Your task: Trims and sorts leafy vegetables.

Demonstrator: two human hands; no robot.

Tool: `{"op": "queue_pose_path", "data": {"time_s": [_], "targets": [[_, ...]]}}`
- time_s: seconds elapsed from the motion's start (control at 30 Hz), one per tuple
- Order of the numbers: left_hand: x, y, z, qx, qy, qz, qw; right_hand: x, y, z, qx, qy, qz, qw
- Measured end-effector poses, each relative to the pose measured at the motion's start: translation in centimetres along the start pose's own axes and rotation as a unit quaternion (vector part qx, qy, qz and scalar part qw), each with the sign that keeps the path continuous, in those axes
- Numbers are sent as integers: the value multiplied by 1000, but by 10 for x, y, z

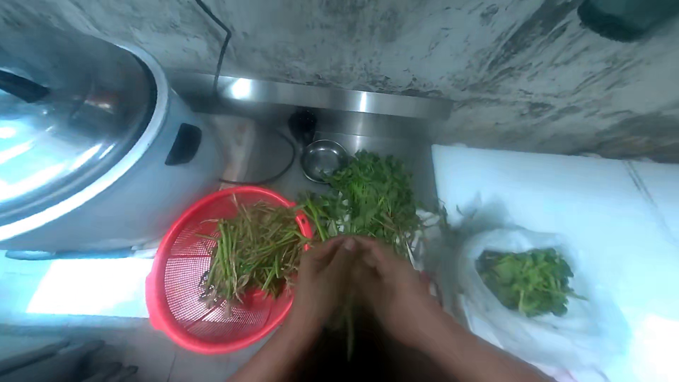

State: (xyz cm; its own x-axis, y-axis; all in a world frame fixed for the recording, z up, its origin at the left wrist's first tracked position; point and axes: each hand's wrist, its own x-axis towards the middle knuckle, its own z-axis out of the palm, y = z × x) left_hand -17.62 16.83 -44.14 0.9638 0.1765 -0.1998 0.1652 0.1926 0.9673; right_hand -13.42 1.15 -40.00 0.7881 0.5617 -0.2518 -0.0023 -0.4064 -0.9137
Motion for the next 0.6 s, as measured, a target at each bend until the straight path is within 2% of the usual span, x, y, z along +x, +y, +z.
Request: {"op": "queue_pose_path", "data": {"time_s": [0.07, 0.1, 0.2, 0.27, 0.33, 0.47, 0.53, 0.6], "targets": [[0, 3, -6, 30, 6, -13, 999, -4, 4, 4, -8, -89, 24, 996], [0, 5, -12, 45, 29, -17, 998, -5, 8, 1, -8, -97, 34, 995], [0, 17, -30, 78, 100, 1, 992, -3, 33, -16, -24, -2, 80, 996], [-2, 23, -38, 83, 123, 24, 989, 8, 56, -27, -90, 77, 119, 986], [-5, 29, -40, 71, 119, 33, 990, 29, 82, -31, -184, 114, 134, 967], [-8, 34, -33, 40, 96, 48, 993, 72, 130, -18, -364, 100, 72, 923], [-11, 39, -31, 33, 110, 81, 990, 78, 139, -13, -379, 129, 20, 916], [-15, 44, -37, 45, 127, 115, 984, 65, 116, -19, -324, 171, 8, 931]]}}
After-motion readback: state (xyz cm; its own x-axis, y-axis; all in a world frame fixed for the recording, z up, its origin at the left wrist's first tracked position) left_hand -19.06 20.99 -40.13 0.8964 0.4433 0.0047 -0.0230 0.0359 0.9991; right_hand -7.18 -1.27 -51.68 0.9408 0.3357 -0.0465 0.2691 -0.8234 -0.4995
